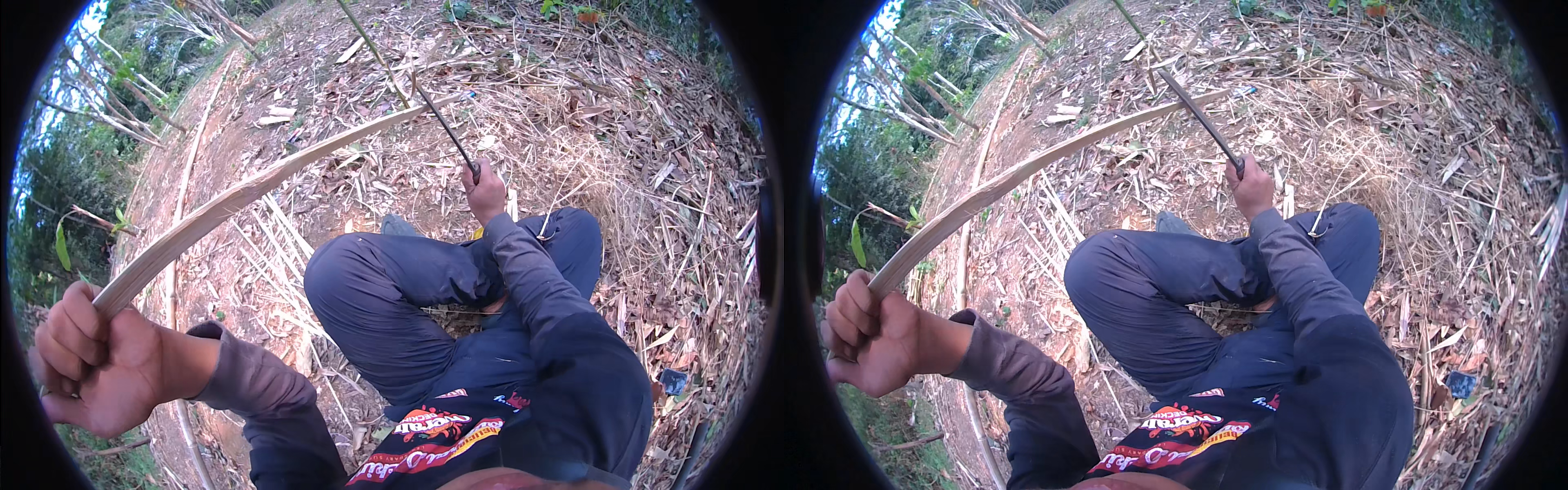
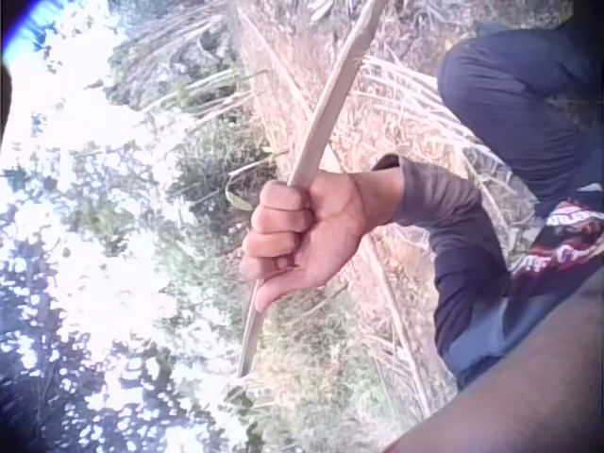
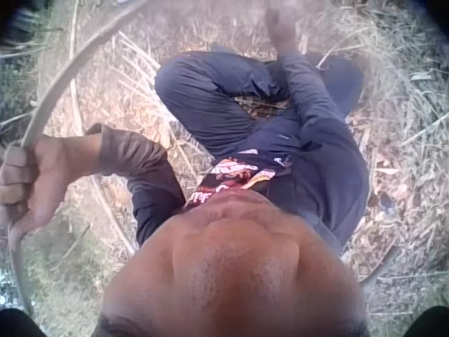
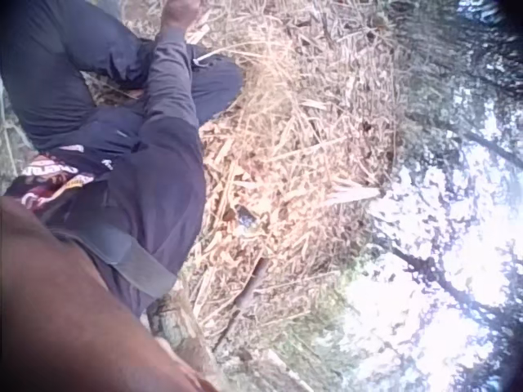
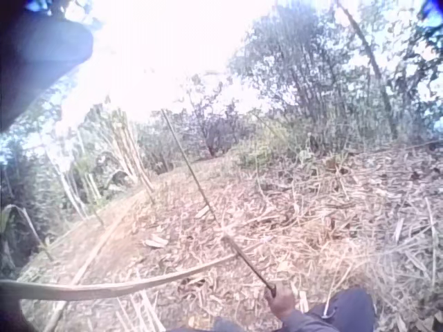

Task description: The person sits on the ground and uses a machete to split long bamboo poles into thin strips. They hold the bamboo with one hand and strike it with the machete to separate the layers, occasionally adjusting the bamboo's position.

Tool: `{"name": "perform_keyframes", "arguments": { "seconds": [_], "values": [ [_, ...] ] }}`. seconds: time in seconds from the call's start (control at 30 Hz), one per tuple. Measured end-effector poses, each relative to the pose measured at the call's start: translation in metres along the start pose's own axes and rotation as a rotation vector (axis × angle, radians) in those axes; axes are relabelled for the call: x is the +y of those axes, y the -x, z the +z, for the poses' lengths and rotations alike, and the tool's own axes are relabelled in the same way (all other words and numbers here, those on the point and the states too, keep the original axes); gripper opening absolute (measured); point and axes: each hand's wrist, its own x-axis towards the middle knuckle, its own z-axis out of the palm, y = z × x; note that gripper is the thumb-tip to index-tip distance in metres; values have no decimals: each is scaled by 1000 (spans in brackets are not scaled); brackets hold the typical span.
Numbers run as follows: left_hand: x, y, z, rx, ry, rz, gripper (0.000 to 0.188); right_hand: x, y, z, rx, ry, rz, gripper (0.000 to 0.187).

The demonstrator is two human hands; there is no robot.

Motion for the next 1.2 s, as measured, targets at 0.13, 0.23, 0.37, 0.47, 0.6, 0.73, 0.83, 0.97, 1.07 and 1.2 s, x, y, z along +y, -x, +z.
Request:
{"name": "perform_keyframes", "arguments": {
  "seconds": [0.13, 0.23, 0.37, 0.47, 0.6, 0.73, 0.83, 0.97, 1.07, 1.2],
  "values": [
    [62, -4, -16, -22, -83, 137, 30, 75, 15, 4, -123, 195, 536, 62],
    [64, -8, -13, 139, -288, 344, 38, 85, 15, -5, 108, 136, 587, 62],
    [33, -9, -15, 473, -693, 419, 61, 86, 18, -38, 130, -268, 586, 55],
    [13, 0, -21, 509, -579, 306, 64, 52, 34, -62, 111, -658, 796, 44],
    [5, 5, -41, 380, -303, 165, 67, 20, 42, -91, 204, -719, 855, 37],
    [-13, 8, -38, 405, -104, 75, 66, -53, 55, -129, 154, -727, 835, 31],
    [-27, 5, -44, 391, -60, -12, 62, -82, 63, -141, 162, -692, 719, 28],
    [-47, 1, -42, 549, -121, -34, 60, -85, 60, -132, 180, -586, 542, 25],
    [-67, 2, -38, 608, -94, -46, 59, -45, 68, -123, 170, -325, 417, 24],
    [-104, -4, -49, 442, -91, -98, 65, 22, 103, -116, 82, -154, 412, 28]
  ]
}}
